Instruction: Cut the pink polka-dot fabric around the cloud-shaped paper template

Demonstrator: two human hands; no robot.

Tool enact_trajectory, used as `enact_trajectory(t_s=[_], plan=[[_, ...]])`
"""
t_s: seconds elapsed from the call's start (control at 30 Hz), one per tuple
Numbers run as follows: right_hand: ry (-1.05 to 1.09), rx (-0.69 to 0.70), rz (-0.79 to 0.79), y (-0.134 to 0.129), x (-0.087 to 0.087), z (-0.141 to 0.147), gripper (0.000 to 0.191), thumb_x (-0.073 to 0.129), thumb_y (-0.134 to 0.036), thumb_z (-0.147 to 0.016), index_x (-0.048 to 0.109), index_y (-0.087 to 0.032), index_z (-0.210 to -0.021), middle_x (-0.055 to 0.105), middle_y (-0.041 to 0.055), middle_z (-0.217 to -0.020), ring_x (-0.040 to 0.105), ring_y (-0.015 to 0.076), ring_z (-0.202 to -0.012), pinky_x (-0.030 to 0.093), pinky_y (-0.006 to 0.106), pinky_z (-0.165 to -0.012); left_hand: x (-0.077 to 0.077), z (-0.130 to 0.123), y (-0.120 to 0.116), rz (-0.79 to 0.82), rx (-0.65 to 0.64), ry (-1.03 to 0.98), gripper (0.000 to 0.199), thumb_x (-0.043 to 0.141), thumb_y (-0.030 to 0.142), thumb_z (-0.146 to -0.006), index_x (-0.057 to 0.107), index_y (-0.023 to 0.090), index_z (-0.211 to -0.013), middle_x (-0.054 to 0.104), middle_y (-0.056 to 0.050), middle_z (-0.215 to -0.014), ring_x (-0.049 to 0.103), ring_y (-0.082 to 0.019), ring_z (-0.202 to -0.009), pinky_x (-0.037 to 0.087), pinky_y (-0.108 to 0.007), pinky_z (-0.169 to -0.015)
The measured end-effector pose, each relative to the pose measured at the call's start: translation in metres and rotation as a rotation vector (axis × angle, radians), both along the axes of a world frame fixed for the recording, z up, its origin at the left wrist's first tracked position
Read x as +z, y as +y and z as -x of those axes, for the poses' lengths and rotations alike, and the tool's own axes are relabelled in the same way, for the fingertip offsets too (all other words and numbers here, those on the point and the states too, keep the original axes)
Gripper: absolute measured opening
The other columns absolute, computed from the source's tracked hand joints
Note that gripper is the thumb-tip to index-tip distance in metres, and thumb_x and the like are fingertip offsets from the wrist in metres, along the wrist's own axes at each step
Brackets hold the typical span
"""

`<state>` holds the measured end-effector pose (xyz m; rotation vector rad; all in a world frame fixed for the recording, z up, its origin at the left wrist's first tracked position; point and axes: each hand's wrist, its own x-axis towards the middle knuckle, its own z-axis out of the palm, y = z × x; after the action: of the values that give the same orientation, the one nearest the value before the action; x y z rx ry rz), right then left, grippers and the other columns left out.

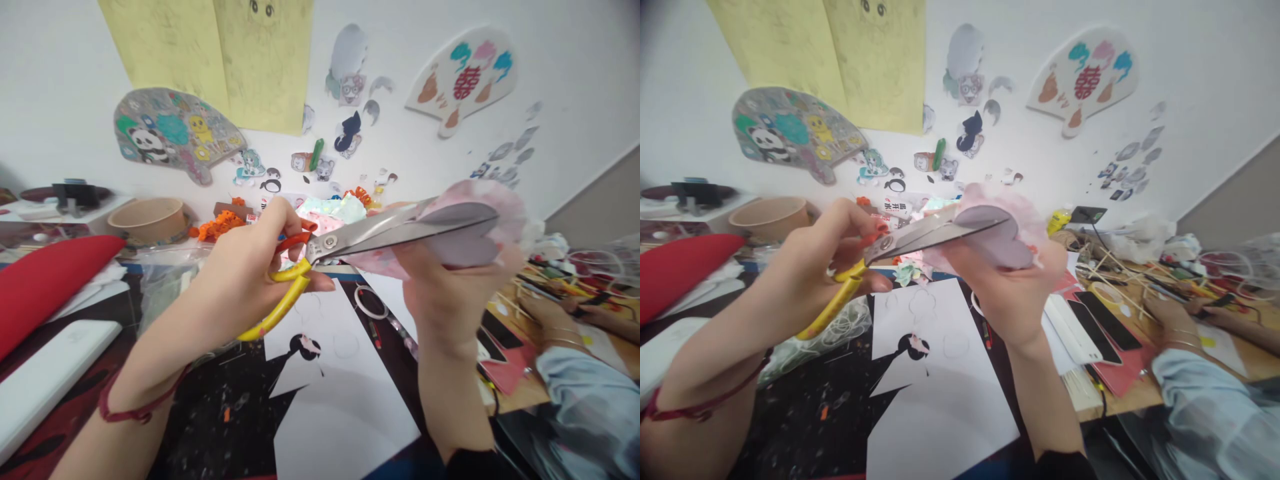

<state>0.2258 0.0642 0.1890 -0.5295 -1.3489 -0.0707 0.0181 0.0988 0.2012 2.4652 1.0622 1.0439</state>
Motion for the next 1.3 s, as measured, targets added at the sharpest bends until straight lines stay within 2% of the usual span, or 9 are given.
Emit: enact_trajectory(t_s=[0.1, 0.2, 0.33, 0.53, 0.7, 0.87, 1.07, 1.13, 1.3], plan=[[0.081, -0.082, 0.015, 0.002, -0.005, 0.008, 0.023, 0.079, -0.014, -0.076, 0.072, -0.032, -0.090, 0.068, -0.0047, -0.079, 0.067, 0.0169, -0.073, 0.063, 0.031, -0.074, -0.002, -0.004, -0.001, -0.003, 0.015, -0.021, 0.038, 0.062, 0.050, -0.079, 0.037, 0.024, -0.091, 0.054, 0.003, -0.066, 0.052, -0.015, -0.057, 0.037, -0.026, -0.053], [0.158, -0.155, 0.010, 0.004, -0.010, 0.014, 0.018, 0.082, -0.019, -0.075, 0.070, -0.030, -0.080, 0.063, -0.0053, -0.071, 0.064, 0.0172, -0.068, 0.062, 0.031, -0.068, -0.005, -0.006, -0.002, -0.032, 0.069, -0.025, 0.038, 0.064, 0.049, -0.079, 0.038, 0.024, -0.092, 0.049, 0.004, -0.061, 0.060, -0.018, -0.061, 0.041, -0.027, -0.056], [0.209, -0.205, -0.054, 0.007, -0.015, 0.019, 0.017, 0.083, -0.022, -0.074, 0.067, -0.028, -0.076, 0.059, -0.0048, -0.067, 0.064, 0.0176, -0.066, 0.061, 0.031, -0.058, -0.008, -0.005, -0.003, -0.079, 0.069, -0.017, 0.036, 0.066, 0.043, -0.083, 0.039, 0.024, -0.097, 0.056, 0.003, -0.067, 0.066, -0.020, -0.067, 0.046, -0.026, -0.060], [0.161, -0.260, -0.074, 0.009, -0.016, 0.019, 0.017, 0.081, -0.027, -0.078, 0.064, -0.027, -0.079, 0.057, -0.0043, -0.063, 0.062, 0.0182, -0.062, 0.059, 0.030, -0.050, -0.004, 0.000, -0.007, -0.115, 0.082, 0.039, 0.035, 0.066, 0.041, -0.086, 0.038, 0.024, -0.096, 0.059, 0.003, -0.072, 0.063, -0.016, -0.063, 0.038, -0.025, -0.058], [0.131, -0.171, -0.027, 0.002, -0.009, 0.015, 0.020, 0.082, -0.019, -0.075, 0.068, -0.030, -0.084, 0.063, -0.0049, -0.072, 0.064, 0.0181, -0.065, 0.060, 0.032, -0.061, 0.001, 0.001, -0.009, -0.089, 0.045, 0.045, 0.034, 0.065, 0.044, -0.087, 0.037, 0.024, -0.092, 0.060, 0.002, -0.078, 0.060, -0.016, -0.066, 0.035, -0.026, -0.057], [0.105, -0.162, -0.022, -0.004, -0.002, 0.012, 0.021, 0.081, -0.018, -0.076, 0.066, -0.030, -0.087, 0.063, -0.0041, -0.073, 0.066, 0.0207, -0.072, 0.062, 0.037, -0.074, 0.002, 0.000, -0.007, -0.076, 0.009, -0.005, 0.038, 0.067, 0.048, -0.082, 0.038, 0.024, -0.086, 0.059, 0.002, -0.077, 0.054, -0.012, -0.059, 0.033, -0.025, -0.053], [0.040, -0.145, -0.034, -0.005, 0.003, 0.010, 0.025, 0.081, -0.018, -0.075, 0.061, -0.031, -0.080, 0.058, -0.0048, -0.068, 0.067, 0.0238, -0.078, 0.063, 0.041, -0.080, -0.001, 0.001, -0.007, -0.106, 0.012, -0.026, 0.039, 0.069, 0.049, -0.082, 0.040, 0.024, -0.089, 0.060, 0.003, -0.079, 0.052, -0.010, -0.058, 0.033, -0.024, -0.052], [0.016, -0.144, -0.064, -0.005, 0.004, 0.008, 0.024, 0.082, -0.021, -0.076, 0.062, -0.032, -0.083, 0.060, -0.0045, -0.069, 0.067, 0.0234, -0.076, 0.063, 0.042, -0.080, -0.002, 0.001, -0.007, -0.125, 0.017, -0.028, 0.041, 0.070, 0.051, -0.082, 0.040, 0.025, -0.090, 0.060, 0.003, -0.077, 0.054, -0.011, -0.059, 0.033, -0.024, -0.052], [0.012, -0.141, 0.007, -0.007, 0.002, 0.001, 0.025, 0.085, -0.025, -0.074, 0.066, -0.033, -0.088, 0.066, -0.0037, -0.074, 0.070, 0.0262, -0.078, 0.064, 0.047, -0.079, -0.004, 0.003, -0.008, -0.138, -0.004, -0.045, 0.044, 0.072, 0.054, -0.081, 0.041, 0.025, -0.091, 0.058, 0.006, -0.068, 0.050, -0.011, -0.055, 0.033, -0.024, -0.050]])
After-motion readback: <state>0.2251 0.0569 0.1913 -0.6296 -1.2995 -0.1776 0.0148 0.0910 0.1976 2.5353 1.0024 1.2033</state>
